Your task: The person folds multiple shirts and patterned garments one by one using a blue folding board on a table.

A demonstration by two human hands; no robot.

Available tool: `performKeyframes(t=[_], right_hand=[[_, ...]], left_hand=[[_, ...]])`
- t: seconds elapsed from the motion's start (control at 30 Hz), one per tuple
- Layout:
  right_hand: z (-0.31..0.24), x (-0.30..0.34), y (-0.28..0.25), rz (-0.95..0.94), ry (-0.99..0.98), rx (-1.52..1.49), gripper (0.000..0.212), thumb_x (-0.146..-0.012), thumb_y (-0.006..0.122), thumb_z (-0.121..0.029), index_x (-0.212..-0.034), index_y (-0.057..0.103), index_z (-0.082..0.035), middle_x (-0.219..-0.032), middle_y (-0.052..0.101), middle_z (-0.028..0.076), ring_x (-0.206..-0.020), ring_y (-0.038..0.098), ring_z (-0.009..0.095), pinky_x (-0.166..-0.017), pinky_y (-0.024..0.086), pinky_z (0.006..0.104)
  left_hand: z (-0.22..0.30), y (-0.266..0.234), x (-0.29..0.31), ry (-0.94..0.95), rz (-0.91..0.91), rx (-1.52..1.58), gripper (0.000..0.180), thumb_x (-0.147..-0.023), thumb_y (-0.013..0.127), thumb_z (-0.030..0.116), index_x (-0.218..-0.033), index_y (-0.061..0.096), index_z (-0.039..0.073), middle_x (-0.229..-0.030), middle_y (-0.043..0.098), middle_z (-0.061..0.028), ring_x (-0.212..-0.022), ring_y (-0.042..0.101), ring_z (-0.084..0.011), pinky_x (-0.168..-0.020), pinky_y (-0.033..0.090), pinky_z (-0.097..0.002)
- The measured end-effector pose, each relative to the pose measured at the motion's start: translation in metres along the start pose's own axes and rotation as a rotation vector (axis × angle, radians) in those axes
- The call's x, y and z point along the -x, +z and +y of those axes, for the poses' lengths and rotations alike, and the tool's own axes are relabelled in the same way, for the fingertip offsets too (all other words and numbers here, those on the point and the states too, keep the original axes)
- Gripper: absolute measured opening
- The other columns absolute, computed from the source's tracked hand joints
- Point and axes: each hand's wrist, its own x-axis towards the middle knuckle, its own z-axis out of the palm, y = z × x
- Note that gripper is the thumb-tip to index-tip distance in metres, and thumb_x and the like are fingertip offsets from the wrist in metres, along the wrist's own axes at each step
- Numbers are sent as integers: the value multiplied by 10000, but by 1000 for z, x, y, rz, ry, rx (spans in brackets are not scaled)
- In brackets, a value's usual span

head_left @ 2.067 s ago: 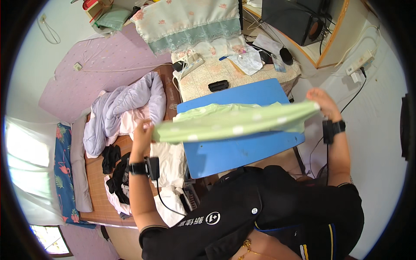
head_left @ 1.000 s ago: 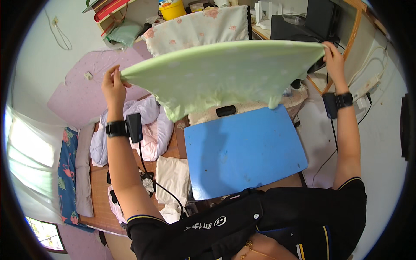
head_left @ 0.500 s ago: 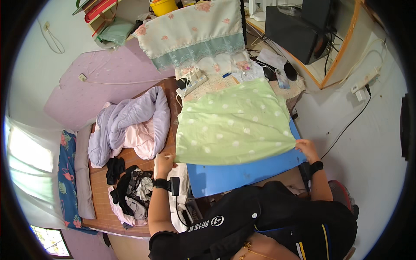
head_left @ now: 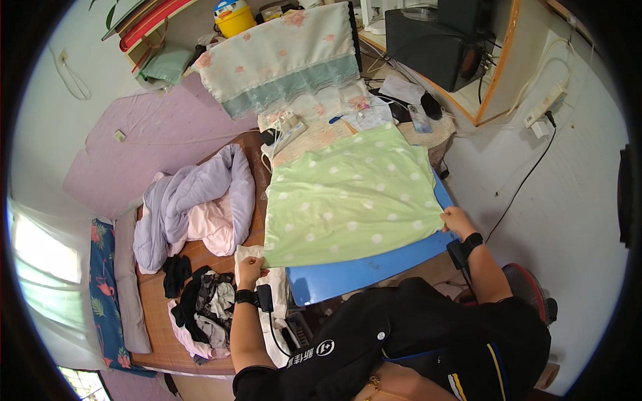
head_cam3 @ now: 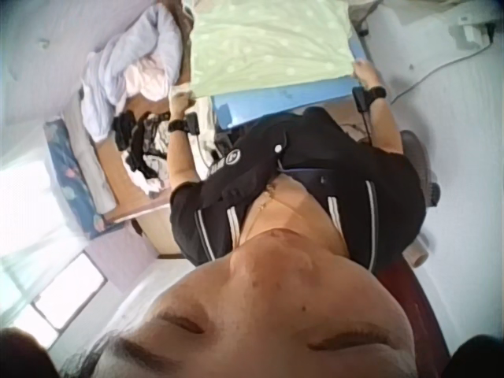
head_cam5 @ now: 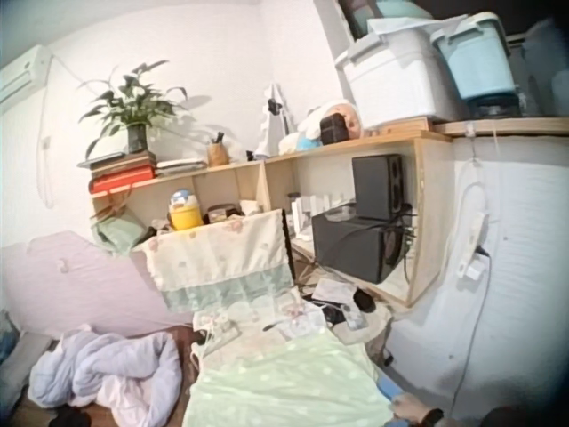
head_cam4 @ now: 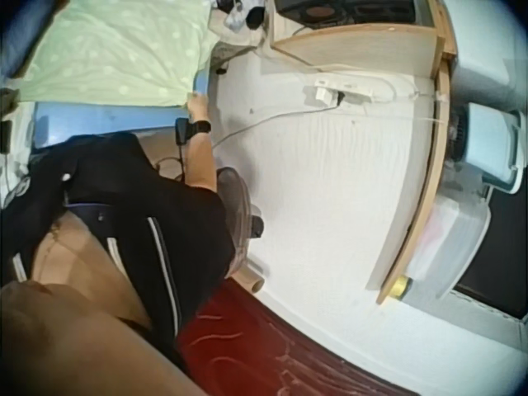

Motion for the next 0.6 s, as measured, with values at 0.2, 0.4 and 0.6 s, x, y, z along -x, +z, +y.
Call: performKeyframes(t=[0.2, 0.4, 0.6], right_hand=[[-72, -59, -10, -80, -13, -108, 135, -781, 462, -97, -736, 489, 27, -550, 517, 105, -424, 533, 169, -359, 376, 276], [-98, -20, -83, 248, -321, -633, 175, -806, 433, -120, -667, 489, -29, -537, 500, 67, -464, 474, 120, -428, 366, 228], [46, 23, -50, 212, 184, -248, 257, -747, 480, -180, -620, 549, 33, -548, 552, 110, -424, 484, 130, -397, 384, 228]], left_hand=[[35, -4, -38, 431, 162, -170, 205, -798, 561, 160, -743, 508, -31, -596, 540, -68, -448, 522, -125, -374, 432, -239], [146, 36, 30, 628, 139, 71, 181, -844, 514, 156, -771, 473, -5, -558, 521, -67, -433, 501, -121, -385, 383, -235], [60, 33, 27, 657, 189, -571, 188, -763, 590, 152, -722, 516, -16, -550, 527, -121, -479, 531, -187, -451, 415, -303]])
